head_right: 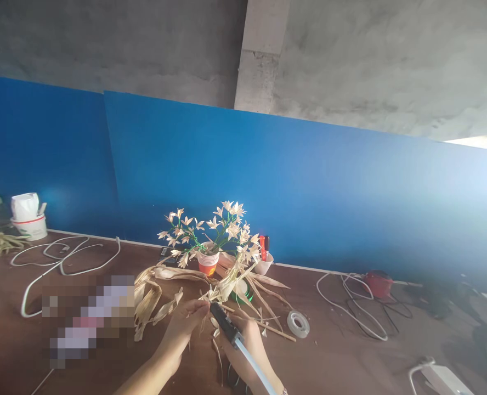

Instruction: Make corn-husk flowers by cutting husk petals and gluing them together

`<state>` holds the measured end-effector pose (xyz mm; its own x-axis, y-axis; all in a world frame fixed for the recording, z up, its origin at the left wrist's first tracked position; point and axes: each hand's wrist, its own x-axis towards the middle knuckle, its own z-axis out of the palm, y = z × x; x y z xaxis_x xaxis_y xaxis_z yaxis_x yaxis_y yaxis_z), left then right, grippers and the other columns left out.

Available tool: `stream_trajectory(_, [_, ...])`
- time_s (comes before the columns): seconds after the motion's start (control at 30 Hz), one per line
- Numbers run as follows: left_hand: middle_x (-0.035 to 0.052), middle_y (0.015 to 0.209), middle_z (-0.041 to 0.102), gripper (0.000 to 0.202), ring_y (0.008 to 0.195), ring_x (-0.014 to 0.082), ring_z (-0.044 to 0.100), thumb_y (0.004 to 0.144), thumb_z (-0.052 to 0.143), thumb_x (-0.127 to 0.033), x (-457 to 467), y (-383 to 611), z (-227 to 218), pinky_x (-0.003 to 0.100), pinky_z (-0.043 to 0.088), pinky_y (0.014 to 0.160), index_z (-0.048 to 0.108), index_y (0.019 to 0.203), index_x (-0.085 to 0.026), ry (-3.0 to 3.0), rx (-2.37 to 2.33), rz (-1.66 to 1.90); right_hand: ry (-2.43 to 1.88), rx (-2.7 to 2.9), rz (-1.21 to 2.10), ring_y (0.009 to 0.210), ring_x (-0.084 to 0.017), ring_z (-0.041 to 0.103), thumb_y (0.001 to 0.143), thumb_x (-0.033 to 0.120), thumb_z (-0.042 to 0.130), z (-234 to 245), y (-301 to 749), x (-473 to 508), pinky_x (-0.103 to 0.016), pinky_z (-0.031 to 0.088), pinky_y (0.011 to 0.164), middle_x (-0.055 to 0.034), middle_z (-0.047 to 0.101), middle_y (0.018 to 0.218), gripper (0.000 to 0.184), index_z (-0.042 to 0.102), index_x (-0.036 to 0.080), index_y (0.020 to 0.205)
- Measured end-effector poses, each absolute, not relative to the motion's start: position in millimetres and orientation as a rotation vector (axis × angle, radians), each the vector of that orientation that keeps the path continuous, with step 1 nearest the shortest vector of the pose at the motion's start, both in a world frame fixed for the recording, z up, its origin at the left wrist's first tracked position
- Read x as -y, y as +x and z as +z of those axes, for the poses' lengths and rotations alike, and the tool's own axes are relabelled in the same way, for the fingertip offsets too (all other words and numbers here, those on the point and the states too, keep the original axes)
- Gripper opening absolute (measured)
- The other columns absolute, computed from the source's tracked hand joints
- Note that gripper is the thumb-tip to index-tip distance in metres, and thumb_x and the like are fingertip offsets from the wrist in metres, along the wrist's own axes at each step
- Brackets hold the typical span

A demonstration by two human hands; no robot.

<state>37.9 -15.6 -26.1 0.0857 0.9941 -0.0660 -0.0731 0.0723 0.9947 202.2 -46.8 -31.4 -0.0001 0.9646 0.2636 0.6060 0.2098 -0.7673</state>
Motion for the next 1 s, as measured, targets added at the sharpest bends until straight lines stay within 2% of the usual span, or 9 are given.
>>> stream_trajectory(0.17, [0.0027,0.067,0.070,0.027,0.070,0.0195,0.061,0.064,0.073,-0.045,6.6,39.6,-40.1,0.027,0.045,0.066,0.077,0.069,-0.019,1.121,-1.088,1.203,-1.508,1.677,0.543,0.065,-0.019,0.060,0.074,0.026,0.062,-30.3,200.3,47.2,-0.029,0.045,0.060,-0.0039,0.064,0.067,0.016,0.068,0.016,0.063])
stream_trajectory(0.27, [0.0028,0.067,0.069,0.029,0.068,0.0196,0.060,0.063,0.073,-0.046,3.6,39.8,-44.5,0.027,0.045,0.064,0.077,0.071,-0.019,1.117,-1.075,1.202,-1.520,1.690,0.503,0.067,-0.020,0.060,0.071,0.023,0.063,-28.4,199.1,47.5,-0.028,0.045,0.061,-0.0035,0.064,0.067,0.012,0.067,0.017,0.061])
stream_trajectory(0.43, [0.0019,0.064,0.068,0.032,0.064,0.0180,0.059,0.065,0.073,-0.049,5.4,38.3,-41.8,0.027,0.045,0.063,0.076,0.072,-0.018,1.111,-1.055,1.172,-1.556,1.667,0.511,0.064,-0.019,0.060,0.073,0.028,0.061,-31.3,197.5,46.6,-0.028,0.044,0.058,-0.0037,0.063,0.066,0.019,0.064,0.017,0.058])
stream_trajectory(0.67, [0.0021,0.065,0.066,0.034,0.068,0.0187,0.058,0.066,0.071,-0.051,3.3,37.9,-43.0,0.027,0.044,0.066,0.074,0.071,-0.017,1.175,-1.055,1.191,-1.535,1.665,0.579,0.066,-0.018,0.059,0.078,0.032,0.056,-38.6,202.6,43.1,-0.028,0.043,0.059,-0.0039,0.063,0.069,0.022,0.070,0.016,0.069])
stream_trajectory(0.8, [0.0001,0.063,0.063,0.034,0.064,0.0164,0.055,0.067,0.070,-0.051,2.7,38.4,-45.7,0.026,0.043,0.064,0.073,0.071,-0.017,1.171,-1.081,1.191,-1.507,1.715,0.586,0.065,-0.018,0.059,0.075,0.034,0.063,-31.9,204.1,45.8,-0.028,0.043,0.060,-0.0040,0.064,0.067,0.022,0.068,0.016,0.063])
stream_trajectory(1.0, [0.0009,0.062,0.062,0.033,0.064,0.0163,0.053,0.068,0.068,-0.050,3.2,39.2,-45.8,0.025,0.041,0.061,0.073,0.069,-0.017,1.185,-1.054,1.187,-1.472,1.697,0.546,0.067,-0.020,0.061,0.080,0.036,0.061,-26.1,199.8,49.1,-0.029,0.044,0.061,-0.0055,0.065,0.068,0.025,0.068,0.018,0.064])
